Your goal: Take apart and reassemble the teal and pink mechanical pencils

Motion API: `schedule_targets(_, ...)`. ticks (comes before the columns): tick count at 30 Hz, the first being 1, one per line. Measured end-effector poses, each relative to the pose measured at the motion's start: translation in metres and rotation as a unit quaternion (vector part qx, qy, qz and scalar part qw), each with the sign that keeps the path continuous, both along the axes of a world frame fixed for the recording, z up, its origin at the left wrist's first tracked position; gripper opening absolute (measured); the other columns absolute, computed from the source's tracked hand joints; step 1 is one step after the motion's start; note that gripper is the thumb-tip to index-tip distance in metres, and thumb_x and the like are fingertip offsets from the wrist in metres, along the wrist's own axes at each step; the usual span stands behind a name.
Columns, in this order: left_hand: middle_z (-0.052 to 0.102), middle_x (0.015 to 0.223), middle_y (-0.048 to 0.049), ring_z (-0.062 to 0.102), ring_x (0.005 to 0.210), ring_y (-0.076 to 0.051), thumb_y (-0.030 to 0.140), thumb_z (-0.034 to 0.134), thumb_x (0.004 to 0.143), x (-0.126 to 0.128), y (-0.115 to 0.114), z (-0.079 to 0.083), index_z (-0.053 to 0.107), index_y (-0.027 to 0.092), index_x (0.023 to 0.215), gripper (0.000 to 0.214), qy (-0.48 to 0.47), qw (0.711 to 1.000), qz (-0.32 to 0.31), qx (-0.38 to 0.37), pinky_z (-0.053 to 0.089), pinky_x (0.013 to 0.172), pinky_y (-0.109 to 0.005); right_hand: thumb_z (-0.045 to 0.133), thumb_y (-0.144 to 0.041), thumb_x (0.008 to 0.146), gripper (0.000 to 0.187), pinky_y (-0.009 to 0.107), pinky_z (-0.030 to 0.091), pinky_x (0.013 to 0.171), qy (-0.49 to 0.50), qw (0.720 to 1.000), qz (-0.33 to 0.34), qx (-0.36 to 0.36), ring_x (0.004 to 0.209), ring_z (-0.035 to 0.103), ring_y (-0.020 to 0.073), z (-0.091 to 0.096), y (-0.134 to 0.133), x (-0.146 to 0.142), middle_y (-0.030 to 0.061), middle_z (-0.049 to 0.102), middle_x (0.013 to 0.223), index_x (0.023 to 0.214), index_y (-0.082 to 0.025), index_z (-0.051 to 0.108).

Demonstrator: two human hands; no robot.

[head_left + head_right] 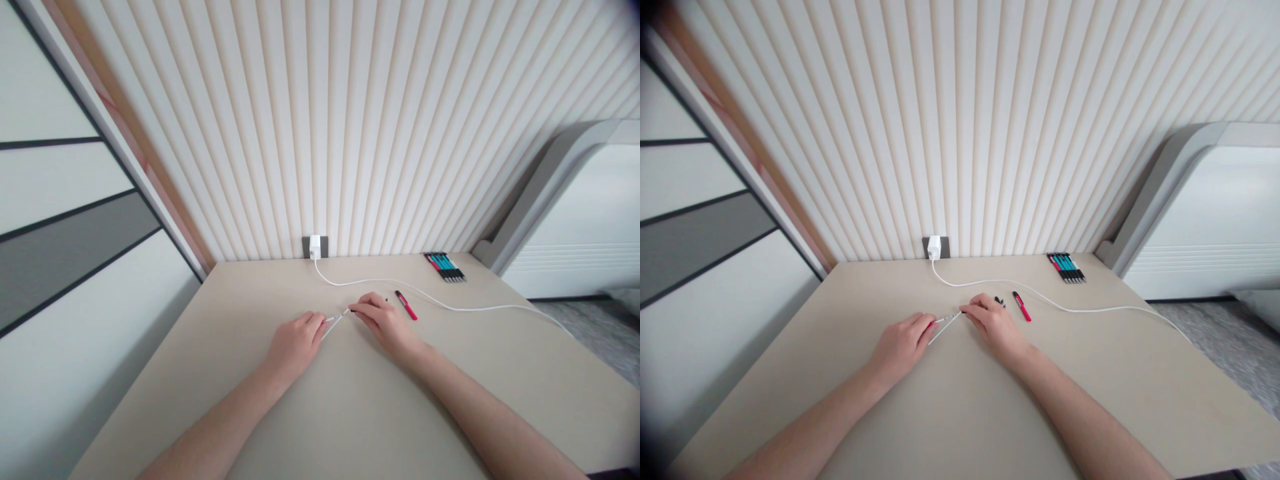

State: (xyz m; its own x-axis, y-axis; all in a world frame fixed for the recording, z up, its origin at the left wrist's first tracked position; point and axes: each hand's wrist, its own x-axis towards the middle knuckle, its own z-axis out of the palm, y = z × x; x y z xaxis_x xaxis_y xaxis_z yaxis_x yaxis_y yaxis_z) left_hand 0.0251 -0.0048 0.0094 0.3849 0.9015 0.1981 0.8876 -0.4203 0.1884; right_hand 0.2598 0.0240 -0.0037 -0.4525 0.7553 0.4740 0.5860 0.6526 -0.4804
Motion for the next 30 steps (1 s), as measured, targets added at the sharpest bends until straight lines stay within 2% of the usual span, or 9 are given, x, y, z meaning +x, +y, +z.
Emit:
schedule_targets(5, 0.066, 0.086, -0.0023, 0.065, 0.076, -0.017, 0.034, 0.034, 0.102, 0.001, -0.001, 0.002, 0.061, 0.023, 0.096, 0.030, 0.017, 1.000, -0.003, -0.002, 0.041, 0.061, -0.024, 0.048, -0.021, 0.097, 0.027, 0.033, 0.055, 0.080, -0.010, 0.999, 0.019, 0.026, 0.091, 0.065, 0.0192, -0.001, -0.003, -0.002, 0.0081, 0.064, 0.102, 0.114, -0.026, 0.068)
schedule_targets(18, 0.068, 0.087, -0.0022, 0.066, 0.078, -0.017, 0.032, 0.035, 0.102, 0.000, 0.000, 0.001, 0.061, 0.023, 0.096, 0.028, 0.023, 0.999, -0.035, -0.001, 0.045, 0.065, -0.026, 0.047, -0.023, 0.098, 0.029, 0.037, 0.055, 0.086, 0.036, 0.995, 0.087, 0.014, 0.098, 0.065, 0.0205, 0.003, -0.002, -0.002, 0.0095, 0.069, 0.107, 0.124, -0.023, 0.061)
schedule_targets(23, 0.067, 0.094, -0.0026, 0.066, 0.087, -0.019, 0.030, 0.038, 0.101, 0.001, -0.003, 0.001, 0.058, 0.023, 0.106, 0.022, 0.008, 0.997, -0.073, -0.009, 0.049, 0.073, -0.028, 0.049, -0.027, 0.098, 0.028, 0.036, 0.054, 0.084, 0.030, 0.994, 0.103, 0.004, 0.092, 0.066, 0.0200, -0.002, -0.004, -0.004, 0.0085, 0.071, 0.103, 0.124, -0.023, 0.060)
schedule_targets(26, 0.067, 0.098, -0.0040, 0.066, 0.090, -0.020, 0.030, 0.040, 0.100, 0.003, -0.005, -0.001, 0.057, 0.021, 0.110, 0.021, -0.011, 0.995, -0.101, -0.016, 0.050, 0.078, -0.030, 0.050, -0.028, 0.098, 0.029, 0.035, 0.053, 0.087, 0.042, 0.993, 0.109, -0.008, 0.095, 0.066, 0.0196, -0.003, -0.008, -0.009, 0.0080, 0.072, 0.103, 0.125, -0.023, 0.058)
schedule_targets(30, 0.066, 0.098, -0.0070, 0.063, 0.093, -0.021, 0.025, 0.039, 0.100, 0.004, -0.004, -0.004, 0.060, 0.017, 0.107, 0.023, -0.042, 0.993, -0.109, -0.015, 0.050, 0.084, -0.033, 0.051, -0.028, 0.098, 0.028, 0.035, 0.054, 0.086, 0.085, 0.989, 0.113, -0.040, 0.096, 0.066, 0.0195, -0.002, -0.013, -0.016, 0.0084, 0.070, 0.104, 0.124, -0.023, 0.058)
